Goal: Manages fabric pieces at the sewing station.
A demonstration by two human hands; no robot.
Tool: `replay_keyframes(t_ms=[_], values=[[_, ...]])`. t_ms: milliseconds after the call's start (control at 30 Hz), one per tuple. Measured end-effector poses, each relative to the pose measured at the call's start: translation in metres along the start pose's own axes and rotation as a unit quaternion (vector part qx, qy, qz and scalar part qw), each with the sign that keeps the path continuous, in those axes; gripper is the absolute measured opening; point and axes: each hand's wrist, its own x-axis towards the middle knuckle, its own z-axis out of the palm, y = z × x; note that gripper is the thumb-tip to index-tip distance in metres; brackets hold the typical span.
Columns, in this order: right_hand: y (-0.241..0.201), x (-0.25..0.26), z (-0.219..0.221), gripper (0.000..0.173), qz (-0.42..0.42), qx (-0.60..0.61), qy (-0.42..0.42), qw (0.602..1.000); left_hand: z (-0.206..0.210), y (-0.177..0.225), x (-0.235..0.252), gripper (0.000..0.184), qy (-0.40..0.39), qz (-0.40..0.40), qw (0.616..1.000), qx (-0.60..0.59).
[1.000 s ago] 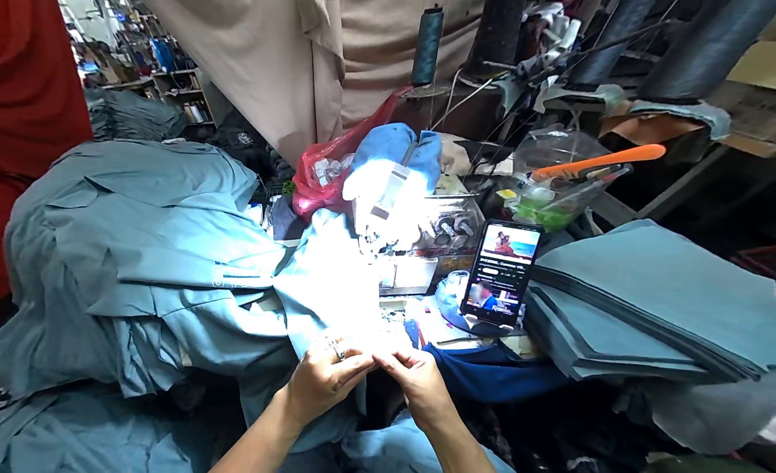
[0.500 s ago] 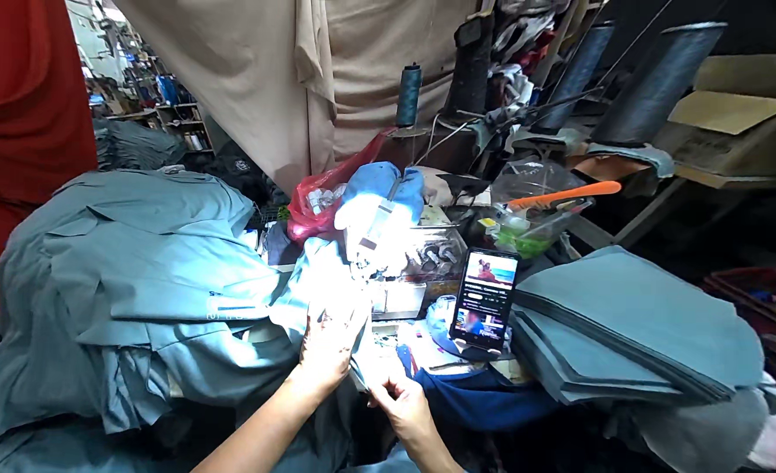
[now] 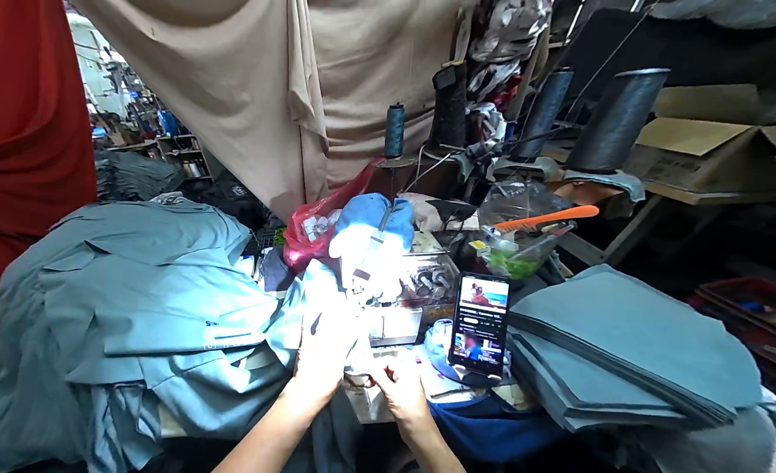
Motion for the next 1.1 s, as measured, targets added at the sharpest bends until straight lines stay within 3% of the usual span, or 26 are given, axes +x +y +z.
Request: replay_keyframes(t_ms=[133,267,367,667,967,1033,1100], values=[[0.000,0.003,0.000,0.013,-0.006,0.003,0.008,1.000,0.000,-0.005,0.002,0.073,-0.033,0.022,0.999,-0.020],[-0.007,0.037,0.003,0.016,0.006,-0.087,0.008,0.996,0.004,-0.013,-0.001,0.045,0.100,0.083,0.991,-0.043],[-0.017,0.061,0.014,0.016,0.084,-0.058,0.004,0.995,0.000,-0.014,0.005,0.033,0.108,0.067,0.991,-0.048],[-0.018,0.072,0.021,0.020,0.097,-0.026,0.041,0.994,-0.004,-0.019,0.025,0.036,-0.012,0.003,0.997,-0.070],[-0.015,0.063,0.017,0.014,0.091,0.031,0.030,0.995,-0.015,-0.017,0.051,0.038,-0.155,-0.100,0.978,-0.099],[-0.012,0.069,0.018,0.015,0.080,0.026,0.028,0.996,-0.012,-0.019,0.047,0.038,-0.128,-0.090,0.984,-0.091],[-0.010,0.070,0.017,0.021,0.033,-0.065,0.047,0.996,-0.010,-0.020,0.042,0.036,-0.098,-0.073,0.989,-0.085]])
